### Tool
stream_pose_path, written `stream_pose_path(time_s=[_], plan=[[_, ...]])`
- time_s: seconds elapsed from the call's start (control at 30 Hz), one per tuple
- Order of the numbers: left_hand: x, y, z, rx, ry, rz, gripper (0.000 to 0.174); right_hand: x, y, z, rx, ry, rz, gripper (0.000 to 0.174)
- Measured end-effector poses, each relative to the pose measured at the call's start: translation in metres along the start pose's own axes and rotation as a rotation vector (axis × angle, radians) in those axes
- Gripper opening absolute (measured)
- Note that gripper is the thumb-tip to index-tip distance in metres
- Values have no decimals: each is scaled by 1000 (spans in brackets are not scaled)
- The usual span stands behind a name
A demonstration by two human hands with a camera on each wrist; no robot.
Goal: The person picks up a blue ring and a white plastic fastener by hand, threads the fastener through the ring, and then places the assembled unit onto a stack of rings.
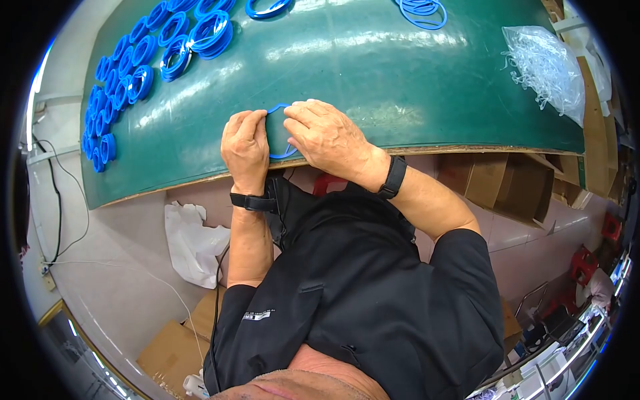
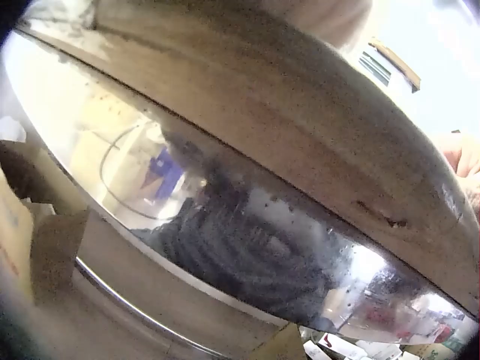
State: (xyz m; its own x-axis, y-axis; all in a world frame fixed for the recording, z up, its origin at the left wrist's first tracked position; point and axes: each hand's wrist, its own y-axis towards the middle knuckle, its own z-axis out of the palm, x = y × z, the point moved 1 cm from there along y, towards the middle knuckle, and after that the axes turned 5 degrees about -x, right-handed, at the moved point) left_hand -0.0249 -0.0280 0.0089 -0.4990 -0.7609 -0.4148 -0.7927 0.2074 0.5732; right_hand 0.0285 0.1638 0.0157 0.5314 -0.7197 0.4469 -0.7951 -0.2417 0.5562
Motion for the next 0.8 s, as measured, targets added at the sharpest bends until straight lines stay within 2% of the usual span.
stream_pose_path(time_s=[0.8], plan=[[7,-5,5,-14,-8,-11,9,0,-1,0,1,-1,7,34]])
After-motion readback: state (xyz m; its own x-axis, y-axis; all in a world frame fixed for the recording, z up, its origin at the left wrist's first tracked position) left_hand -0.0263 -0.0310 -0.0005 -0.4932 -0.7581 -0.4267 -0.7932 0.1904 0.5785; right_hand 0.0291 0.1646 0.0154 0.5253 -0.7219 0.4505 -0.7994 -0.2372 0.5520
